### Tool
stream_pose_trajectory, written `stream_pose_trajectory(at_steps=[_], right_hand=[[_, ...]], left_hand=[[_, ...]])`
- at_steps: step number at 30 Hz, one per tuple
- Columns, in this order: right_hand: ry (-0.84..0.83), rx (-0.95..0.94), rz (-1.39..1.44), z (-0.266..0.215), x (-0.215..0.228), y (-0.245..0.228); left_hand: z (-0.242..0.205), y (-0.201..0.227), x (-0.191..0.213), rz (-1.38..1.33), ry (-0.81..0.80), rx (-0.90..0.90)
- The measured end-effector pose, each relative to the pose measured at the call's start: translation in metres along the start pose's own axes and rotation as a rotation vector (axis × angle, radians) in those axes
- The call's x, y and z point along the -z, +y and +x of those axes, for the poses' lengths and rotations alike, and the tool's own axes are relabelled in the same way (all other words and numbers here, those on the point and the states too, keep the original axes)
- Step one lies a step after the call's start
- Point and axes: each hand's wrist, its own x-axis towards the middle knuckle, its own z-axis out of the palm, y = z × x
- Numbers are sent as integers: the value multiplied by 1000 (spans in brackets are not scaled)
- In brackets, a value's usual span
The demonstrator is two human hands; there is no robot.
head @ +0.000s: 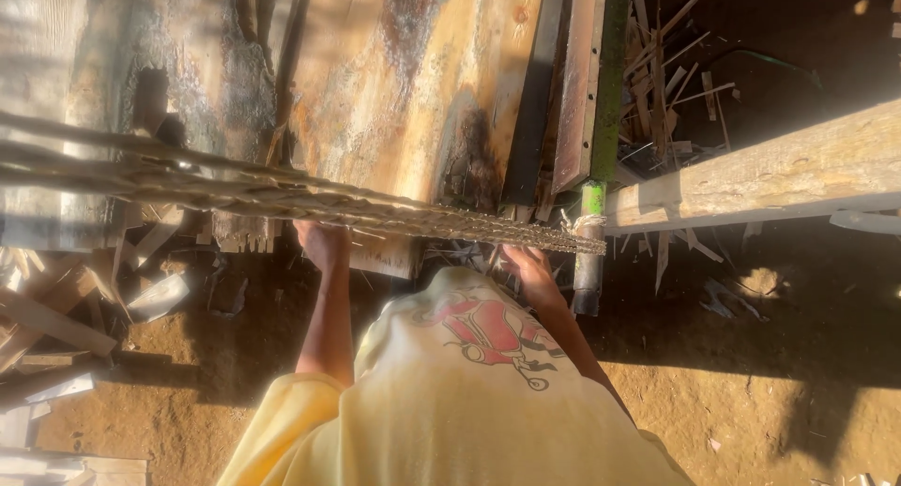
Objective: Feeding wood planks into a woodworking machine, likely a planer or jointer.
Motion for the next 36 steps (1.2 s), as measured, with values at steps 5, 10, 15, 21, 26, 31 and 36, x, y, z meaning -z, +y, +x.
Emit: stream_pose_trajectory(at_steps=[5, 10, 15, 21, 26, 31, 36], right_hand=[[-234, 65, -8, 43, -29, 12], [-171, 121, 40, 49, -26, 9], [-244, 344, 191, 31, 20, 0], [-67, 314, -37, 22, 79, 21], [131, 428, -340, 33, 99, 34], [-8, 237, 184, -109, 49, -98], [-159, 191, 290, -159, 22, -129]], left_hand=[[-4, 21, 75, -25, 17, 180], [23, -3, 89, -145, -109, 142], [14, -12, 92, -732, -665, 190], [-12, 8, 38, -1301, -998, 283], [-21, 32, 35, -1091, -865, 251], [-37, 59, 56, -987, -793, -62], [-21, 65, 55, -894, -755, -388]])
